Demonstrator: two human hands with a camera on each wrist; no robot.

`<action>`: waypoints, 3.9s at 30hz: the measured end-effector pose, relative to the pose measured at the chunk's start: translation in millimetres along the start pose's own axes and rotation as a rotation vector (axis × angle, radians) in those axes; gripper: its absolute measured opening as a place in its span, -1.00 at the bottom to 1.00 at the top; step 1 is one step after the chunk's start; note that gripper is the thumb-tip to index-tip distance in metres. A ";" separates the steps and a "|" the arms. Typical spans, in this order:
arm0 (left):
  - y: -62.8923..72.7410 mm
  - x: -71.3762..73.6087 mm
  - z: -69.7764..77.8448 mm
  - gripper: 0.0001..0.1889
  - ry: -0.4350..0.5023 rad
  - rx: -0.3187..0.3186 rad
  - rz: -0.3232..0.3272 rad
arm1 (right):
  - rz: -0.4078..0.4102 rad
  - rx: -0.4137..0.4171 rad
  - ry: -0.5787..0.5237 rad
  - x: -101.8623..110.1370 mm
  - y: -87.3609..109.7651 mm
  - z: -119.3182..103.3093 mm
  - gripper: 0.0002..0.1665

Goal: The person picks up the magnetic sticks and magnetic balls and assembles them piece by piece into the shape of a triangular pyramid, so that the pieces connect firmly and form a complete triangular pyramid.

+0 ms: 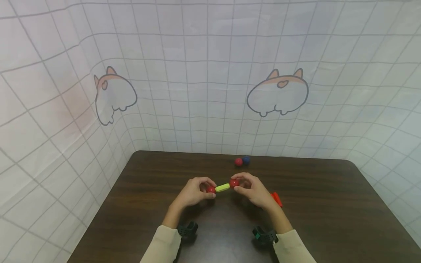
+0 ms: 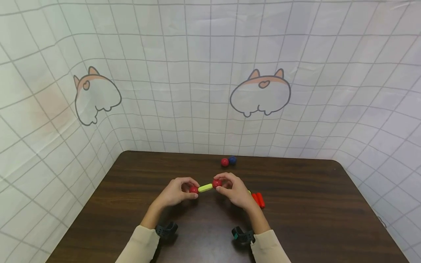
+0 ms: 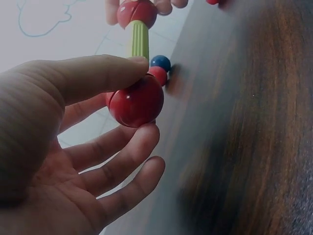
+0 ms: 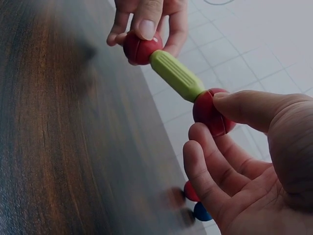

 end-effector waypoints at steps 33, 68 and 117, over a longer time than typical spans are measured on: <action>-2.2 -15.3 -4.8 -0.80 -0.054 0.008 -0.102 | -0.091 -0.035 0.021 -23.8 -1.3 4.7 -0.60; -5.2 -11.9 -13.3 -0.45 -0.159 0.086 0.025 | 0.200 -0.102 -0.049 86.3 25.9 8.6 -0.56; -5.5 -14.6 -17.2 -0.46 -0.059 0.079 0.013 | 0.078 -0.251 0.344 110.7 84.3 54.7 -0.61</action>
Point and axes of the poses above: each hand's wrist, its own y-axis away from the middle knuckle, its own x-axis out of the back of the hand, z = x × y, the point moved 5 cm from there along -y, towards the middle knuckle, and after that the axes turned 2 degrees about -y, right-handed, at the moved point
